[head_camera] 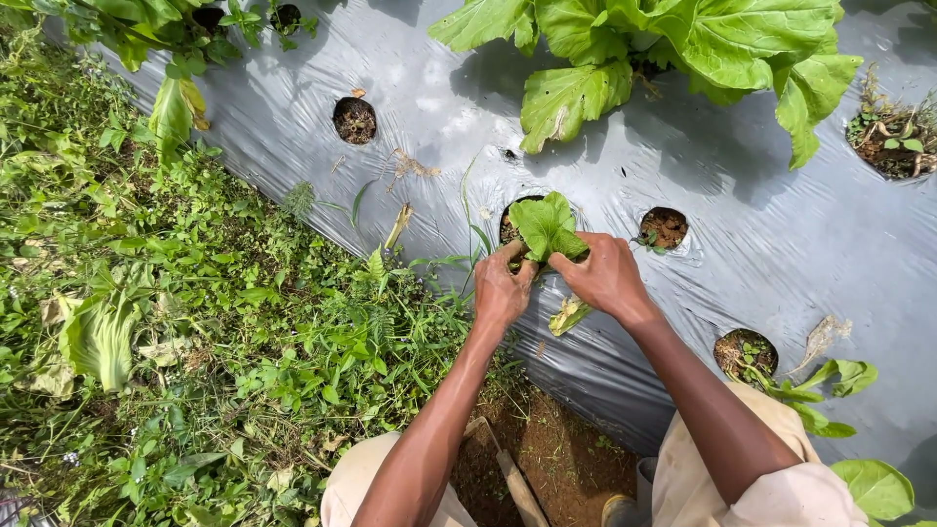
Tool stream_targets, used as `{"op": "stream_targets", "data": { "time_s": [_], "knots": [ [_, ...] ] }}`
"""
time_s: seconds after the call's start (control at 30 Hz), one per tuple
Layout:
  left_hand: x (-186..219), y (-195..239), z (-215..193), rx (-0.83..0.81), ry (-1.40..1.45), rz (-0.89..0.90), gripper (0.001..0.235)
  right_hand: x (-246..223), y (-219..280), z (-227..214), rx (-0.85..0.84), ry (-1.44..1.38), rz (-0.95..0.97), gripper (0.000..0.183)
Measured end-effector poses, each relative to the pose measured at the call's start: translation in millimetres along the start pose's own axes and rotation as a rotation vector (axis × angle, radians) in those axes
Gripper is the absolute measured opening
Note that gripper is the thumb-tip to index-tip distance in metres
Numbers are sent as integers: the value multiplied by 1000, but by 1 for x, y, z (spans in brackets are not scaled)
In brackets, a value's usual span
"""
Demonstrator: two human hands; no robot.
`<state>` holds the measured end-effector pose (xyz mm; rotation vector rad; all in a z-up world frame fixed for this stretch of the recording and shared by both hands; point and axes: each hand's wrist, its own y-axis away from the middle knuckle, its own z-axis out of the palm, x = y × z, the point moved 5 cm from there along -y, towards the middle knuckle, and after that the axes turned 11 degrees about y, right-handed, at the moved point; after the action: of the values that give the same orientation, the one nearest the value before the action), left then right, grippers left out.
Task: The person is weeding a patch of soil between rows of crops using a hand hoe and their hands.
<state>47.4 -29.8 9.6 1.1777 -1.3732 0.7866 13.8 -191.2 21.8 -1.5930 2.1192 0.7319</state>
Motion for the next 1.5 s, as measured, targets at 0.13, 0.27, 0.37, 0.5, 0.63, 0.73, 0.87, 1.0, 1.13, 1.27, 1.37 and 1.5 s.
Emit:
{"op": "stream_targets", "data": {
  "time_s": [0.13, 0.27, 0.37, 0.5, 0.63, 0.73, 0.87, 1.0, 1.13, 1.27, 1.37, 1.5],
  "knots": [
    [-18, -7, 3, 53, 22, 48, 20, 4, -2, 2, 7, -6, -11, 40],
    [-19, -11, -2, 64, 30, 16, 13, 5, -9, -1, -1, 63, 27, 60],
    [4, -1, -16, 156, 95, -51, 20, -14, -5, -22, 90, 14, -34, 57],
    [-4, 2, -38, 332, 134, -65, 28, -28, 10, -41, 370, -229, -166, 39],
    [6, 17, -53, 366, 191, -85, 27, -22, 8, -28, 371, -406, -213, 29],
    [-17, 18, -53, 307, 346, -161, 26, -24, 7, -1, 188, -716, -325, 33],
    [-46, 20, -40, 184, 901, -223, 31, -49, 16, 21, -18, -767, -433, 39],
    [-73, 31, -31, 218, 1256, -263, 50, -95, 44, 15, 59, -425, -614, 38],
    [-49, 45, -38, 318, 1048, -211, 65, -109, 60, 37, 16, -160, -785, 32],
    [-47, 47, -47, 448, 865, -373, 63, -106, 61, 52, -105, -60, -797, 33],
    [-73, 32, -48, 511, 817, -397, 58, -109, 58, 39, -101, -49, -809, 32],
    [-101, 7, -50, 601, 773, -398, 50, -89, 40, 3, 219, -270, -691, 17]
  ]
}}
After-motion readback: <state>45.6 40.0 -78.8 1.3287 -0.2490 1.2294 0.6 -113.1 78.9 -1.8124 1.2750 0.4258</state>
